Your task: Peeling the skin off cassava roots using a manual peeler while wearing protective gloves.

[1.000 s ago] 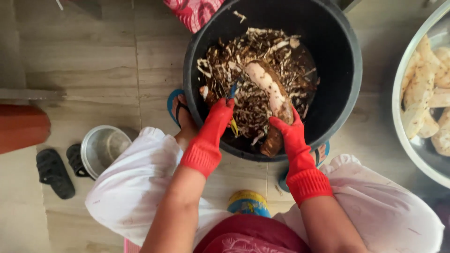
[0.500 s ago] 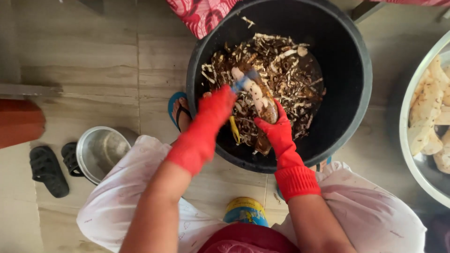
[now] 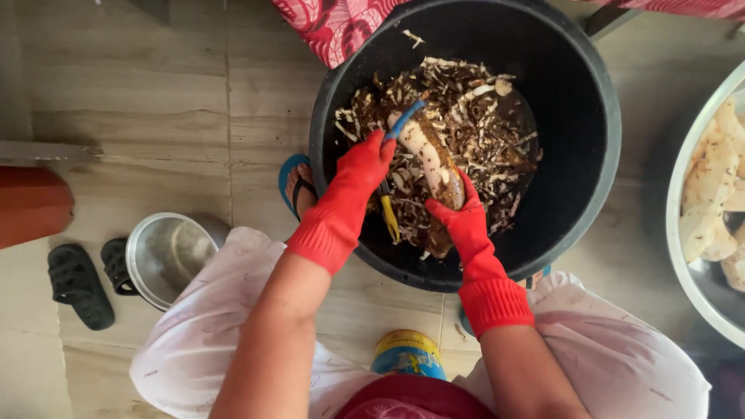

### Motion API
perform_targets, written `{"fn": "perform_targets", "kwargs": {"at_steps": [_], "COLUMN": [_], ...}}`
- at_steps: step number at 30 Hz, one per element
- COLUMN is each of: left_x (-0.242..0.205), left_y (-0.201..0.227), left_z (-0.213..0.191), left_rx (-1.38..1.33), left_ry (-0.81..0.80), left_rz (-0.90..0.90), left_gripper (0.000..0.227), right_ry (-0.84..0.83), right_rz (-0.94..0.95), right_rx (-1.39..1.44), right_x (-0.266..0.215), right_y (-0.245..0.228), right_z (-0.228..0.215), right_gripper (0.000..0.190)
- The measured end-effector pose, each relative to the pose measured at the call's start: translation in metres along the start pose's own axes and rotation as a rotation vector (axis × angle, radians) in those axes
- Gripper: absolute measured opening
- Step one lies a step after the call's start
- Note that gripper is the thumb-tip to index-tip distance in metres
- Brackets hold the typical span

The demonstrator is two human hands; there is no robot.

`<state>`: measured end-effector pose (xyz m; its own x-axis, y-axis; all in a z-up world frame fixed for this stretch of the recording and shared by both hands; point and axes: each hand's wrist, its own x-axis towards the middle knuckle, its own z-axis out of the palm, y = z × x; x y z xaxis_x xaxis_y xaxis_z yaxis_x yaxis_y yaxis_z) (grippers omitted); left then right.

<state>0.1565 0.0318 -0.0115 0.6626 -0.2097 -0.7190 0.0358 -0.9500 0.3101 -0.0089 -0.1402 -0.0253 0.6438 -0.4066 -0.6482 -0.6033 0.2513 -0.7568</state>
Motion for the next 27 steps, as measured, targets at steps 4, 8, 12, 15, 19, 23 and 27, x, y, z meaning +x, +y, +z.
{"fn": "perform_targets", "kwargs": {"at_steps": [4,8,12,15,19,23,27], "left_x": [0.011,-0.002,0.016,-0.002,0.009,-0.016,-0.077], "left_y": [-0.008,0.000,-0.029,-0.021,-0.036,-0.002,0.043], "left_z": [-0.013,-0.016,-0.007,-0.014,0.009,0.013,0.015], "left_rx": [-0.109,-0.073,-0.066,-0.112,-0.257,-0.080,0.087], "left_ry": [0.033,-0.012,0.012,0.009,0.114,0.126,0.034], "left_rz": [-0.146,-0.034,-0.072,-0.076,-0.063,-0.074,0.210], "left_gripper": [0.057,0.061,0.059,0.065,0.056,0.060,0.031], "right_ry": [0.004,-0.024,-0.030,-0.006,0.012,-0.008,-0.032], "right_rz": [-0.026,-0.062,-0.092,-0.013,-0.026,-0.058,-0.084], "right_rx": [0.001,0.076,0.099,0.030,-0.018,-0.030,-0.071], "right_x": [0.000,0.006,0.006,0.002,0.007,0.006,0.000], "right_y": [0.002,0.020,0.017,0.015,0.019,0.018,0.018], "right_z": [-0.004,-0.003,-0.003,-0.003,0.000,0.000,0.004], "right_gripper": [0.098,0.097,0.097,0.098,0.098,0.096,0.096]}}
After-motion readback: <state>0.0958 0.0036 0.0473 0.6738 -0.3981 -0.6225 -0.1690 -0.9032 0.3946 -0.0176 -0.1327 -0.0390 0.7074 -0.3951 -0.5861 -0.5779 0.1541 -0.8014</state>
